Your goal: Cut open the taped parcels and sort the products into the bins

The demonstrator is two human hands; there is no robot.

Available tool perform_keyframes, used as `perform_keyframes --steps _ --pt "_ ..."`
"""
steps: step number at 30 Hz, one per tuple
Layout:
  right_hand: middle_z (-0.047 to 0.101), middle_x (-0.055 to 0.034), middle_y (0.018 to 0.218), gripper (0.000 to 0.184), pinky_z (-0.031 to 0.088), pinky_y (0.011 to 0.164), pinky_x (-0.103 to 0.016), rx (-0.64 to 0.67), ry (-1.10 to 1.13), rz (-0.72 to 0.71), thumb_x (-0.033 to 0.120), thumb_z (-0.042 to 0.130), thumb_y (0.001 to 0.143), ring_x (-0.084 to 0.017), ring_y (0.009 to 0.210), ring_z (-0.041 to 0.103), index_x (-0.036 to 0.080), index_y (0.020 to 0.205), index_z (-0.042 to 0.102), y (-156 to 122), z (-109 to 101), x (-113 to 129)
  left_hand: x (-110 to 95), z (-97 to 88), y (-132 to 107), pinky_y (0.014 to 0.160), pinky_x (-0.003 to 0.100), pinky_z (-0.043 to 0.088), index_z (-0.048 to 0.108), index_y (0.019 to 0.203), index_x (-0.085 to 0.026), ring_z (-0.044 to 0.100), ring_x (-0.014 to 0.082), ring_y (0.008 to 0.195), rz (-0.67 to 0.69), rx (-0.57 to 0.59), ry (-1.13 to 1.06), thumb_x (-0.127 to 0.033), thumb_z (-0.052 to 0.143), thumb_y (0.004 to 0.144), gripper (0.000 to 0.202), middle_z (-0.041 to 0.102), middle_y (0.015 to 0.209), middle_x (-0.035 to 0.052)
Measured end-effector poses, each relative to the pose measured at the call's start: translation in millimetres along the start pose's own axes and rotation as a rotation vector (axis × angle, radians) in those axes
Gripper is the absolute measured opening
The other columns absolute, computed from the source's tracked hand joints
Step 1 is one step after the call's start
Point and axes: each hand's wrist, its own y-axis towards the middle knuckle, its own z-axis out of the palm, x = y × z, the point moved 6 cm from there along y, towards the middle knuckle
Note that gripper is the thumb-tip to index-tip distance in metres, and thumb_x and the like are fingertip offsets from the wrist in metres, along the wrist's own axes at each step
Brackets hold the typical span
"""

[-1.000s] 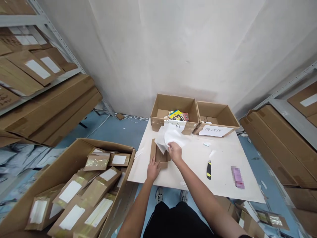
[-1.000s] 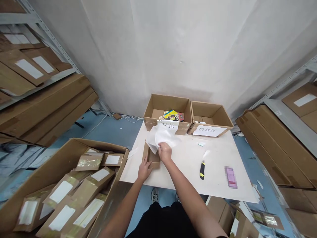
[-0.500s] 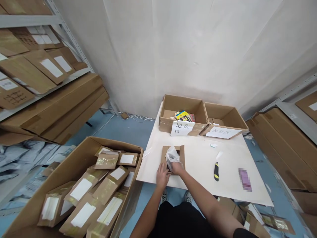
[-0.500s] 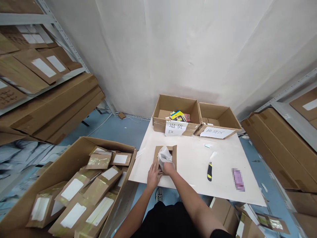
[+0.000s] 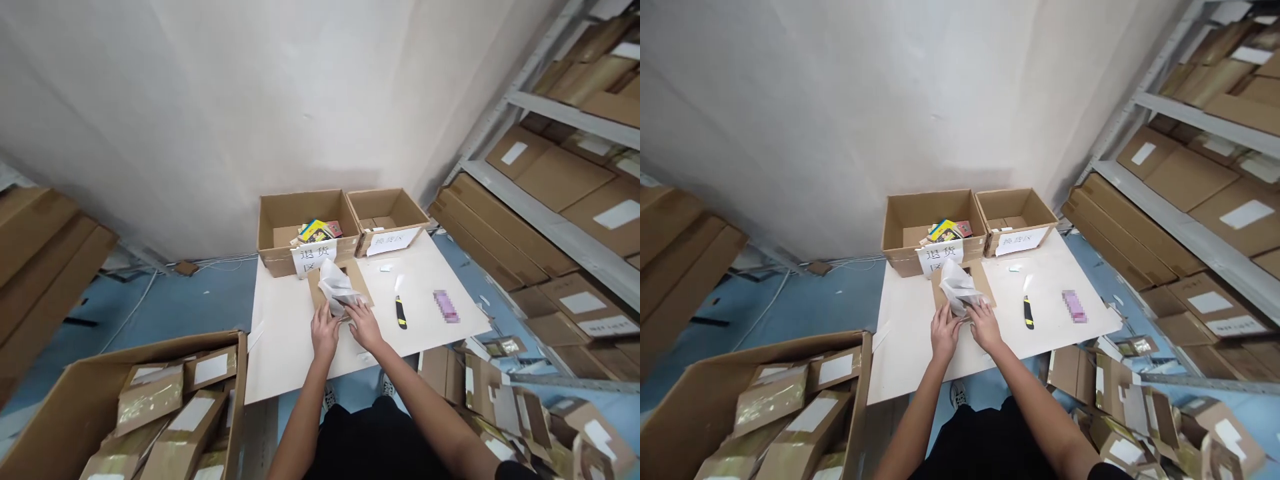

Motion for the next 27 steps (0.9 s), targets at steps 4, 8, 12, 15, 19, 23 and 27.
perform_keyframes --steps 4,8,12,15,19,23,27 --pt "0.068 -0.0115 0.139 0.057 0.031 0.125 -0.058 -0.121 0.037 0.018 0.003 0.054 0.085 -0.031 0.150 0.043 0.020 0.139 0.065 -1 -45 -27 -56 26.2 30 0.126 0.060 0.025 0.079 0.113 -0.031 0.026 0.0373 0.158 0.131 0.088 -0.025 -0.029 0.057 0.098 0.027 0.042 0.167 -0.0001" --pt "0.052 -0.0122 0.157 0.037 0.026 0.126 -0.062 -0.367 0.009 0.199 0.013 0.059 0.092 -0.036 0.158 0.025 0.022 0.125 0.073 -28 -110 -84 -117 64.7 57 0.126 0.060 0.027 0.080 0.111 -0.031 0.026 0.0365 0.158 0.224 0.113 -0.009 -0.033 0.058 0.099 0.025 0.042 0.166 0.0005" --pt "0.038 -0.0100 0.167 0.030 0.017 0.125 -0.069 -0.465 -0.048 0.396 0.022 0.066 0.094 -0.040 0.161 0.009 0.023 0.122 0.074 -74 -176 -161 -193 120.0 79 0.124 0.058 0.032 0.081 0.107 -0.028 0.034 0.0353 0.155 0.369 0.152 0.035 -0.036 0.058 0.100 0.026 0.046 0.164 0.0030" --pt "0.035 -0.0095 0.168 0.023 0.021 0.124 -0.068 -0.536 -0.108 0.475 0.027 0.068 0.095 -0.041 0.161 0.008 0.023 0.116 0.076 -116 -222 -222 -261 176.1 88 0.122 0.057 0.036 0.082 0.105 -0.027 0.037 0.0348 0.153 0.504 0.183 0.042 -0.035 0.059 0.100 0.024 0.049 0.161 0.0049" --pt "0.030 -0.0087 0.171 0.015 0.029 0.123 -0.064 -0.698 -0.243 0.587 0.027 0.070 0.093 -0.040 0.161 0.012 0.021 0.106 0.076 -194 -280 -300 -360 271.1 85 0.120 0.055 0.040 0.081 0.103 -0.028 0.041 0.0328 0.150 0.713 0.268 0.005 -0.033 0.063 0.098 0.019 0.052 0.159 0.0053" --pt "0.027 -0.0064 0.172 0.012 0.031 0.123 -0.062 -0.771 -0.380 0.790 0.023 0.071 0.091 -0.040 0.161 0.011 0.021 0.102 0.076 -291 -326 -361 -457 371.8 52 0.122 0.054 0.039 0.081 0.102 -0.028 0.038 0.0328 0.152 0.897 0.410 -0.012 -0.030 0.065 0.097 0.018 0.050 0.161 0.0048" --pt "0.028 -0.0037 0.171 0.014 0.030 0.122 -0.064 -0.781 -0.459 1.018 0.021 0.068 0.089 -0.041 0.161 0.008 0.023 0.101 0.076 -386 -349 -400 -528 448.4 -5 0.121 0.055 0.041 0.080 0.108 -0.026 0.029 0.0346 0.157 1.023 0.622 0.015 -0.025 0.059 0.098 0.023 0.044 0.165 0.0049"
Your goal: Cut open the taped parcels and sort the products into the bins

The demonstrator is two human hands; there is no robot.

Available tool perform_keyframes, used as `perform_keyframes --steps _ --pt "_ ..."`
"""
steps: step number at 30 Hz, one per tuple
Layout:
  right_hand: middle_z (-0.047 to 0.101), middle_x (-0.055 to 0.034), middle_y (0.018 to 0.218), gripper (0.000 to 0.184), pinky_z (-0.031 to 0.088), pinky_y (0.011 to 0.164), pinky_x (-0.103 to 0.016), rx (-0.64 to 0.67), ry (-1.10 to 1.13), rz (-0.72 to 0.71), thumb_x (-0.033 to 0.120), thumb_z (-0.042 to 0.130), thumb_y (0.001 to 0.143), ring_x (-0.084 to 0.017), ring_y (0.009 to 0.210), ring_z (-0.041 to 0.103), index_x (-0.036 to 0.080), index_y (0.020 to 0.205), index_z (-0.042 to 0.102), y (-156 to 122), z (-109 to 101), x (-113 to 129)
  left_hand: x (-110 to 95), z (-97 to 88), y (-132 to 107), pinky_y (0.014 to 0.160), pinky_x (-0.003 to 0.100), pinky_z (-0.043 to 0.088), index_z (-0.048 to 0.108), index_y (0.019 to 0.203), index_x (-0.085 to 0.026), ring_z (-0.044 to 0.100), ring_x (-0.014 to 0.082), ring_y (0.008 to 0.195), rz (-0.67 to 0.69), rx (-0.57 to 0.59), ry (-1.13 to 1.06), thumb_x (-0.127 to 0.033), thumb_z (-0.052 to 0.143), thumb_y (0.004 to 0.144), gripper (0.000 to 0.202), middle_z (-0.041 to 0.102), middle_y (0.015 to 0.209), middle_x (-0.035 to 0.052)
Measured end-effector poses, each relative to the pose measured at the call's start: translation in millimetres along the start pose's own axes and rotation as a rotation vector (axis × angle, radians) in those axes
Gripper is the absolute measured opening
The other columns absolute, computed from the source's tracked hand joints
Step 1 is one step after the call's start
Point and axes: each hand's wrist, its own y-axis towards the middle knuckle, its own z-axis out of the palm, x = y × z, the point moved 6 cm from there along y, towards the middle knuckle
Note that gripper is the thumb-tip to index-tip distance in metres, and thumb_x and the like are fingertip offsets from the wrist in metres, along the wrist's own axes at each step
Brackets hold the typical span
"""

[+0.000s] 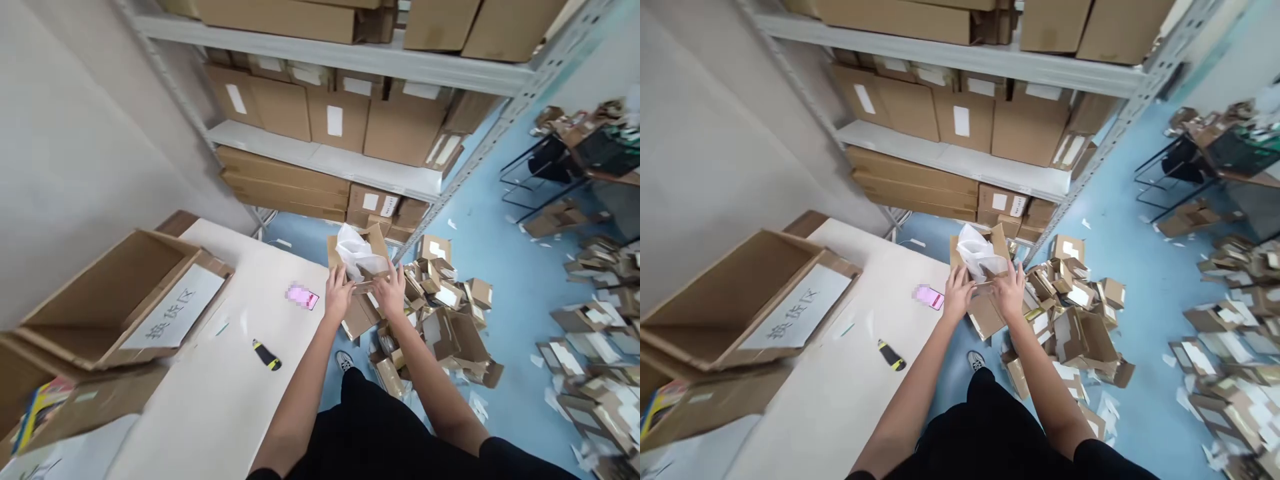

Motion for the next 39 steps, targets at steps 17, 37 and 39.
perform_keyframes --steps 17,37,39 --pt "0.039 -0.0185 0.161 0.043 0.034 0.118 -0.067 0.032 0.104 0.131 0.024 0.054 0.090 -0.041 0.154 0.025 0.017 0.132 0.064 18 44 -48 33 -12.3 -30 0.123 0.054 0.042 0.071 0.131 -0.025 0.037 0.0309 0.153 -0.158 0.043 -0.049 -0.017 0.054 0.096 0.039 0.051 0.159 0.0076" --pt "0.036 -0.0134 0.165 0.047 0.040 0.119 -0.060 0.428 0.721 -0.775 0.026 0.055 0.094 -0.035 0.153 0.031 0.023 0.141 0.061 -125 70 401 89 -245.1 -422 0.122 0.055 0.041 0.062 0.142 -0.026 0.032 0.0333 0.156 -0.925 -0.528 0.307 -0.024 0.056 0.098 0.044 0.045 0.163 0.0097" --pt "0.037 -0.0134 0.165 0.048 0.040 0.119 -0.061 0.503 0.755 -0.897 0.026 0.055 0.094 -0.035 0.153 0.032 0.023 0.142 0.061 -178 57 453 77 -265.6 -489 0.123 0.054 0.039 0.061 0.142 -0.026 0.032 0.0331 0.156 -1.019 -0.592 0.338 -0.023 0.057 0.098 0.045 0.045 0.162 0.0096"
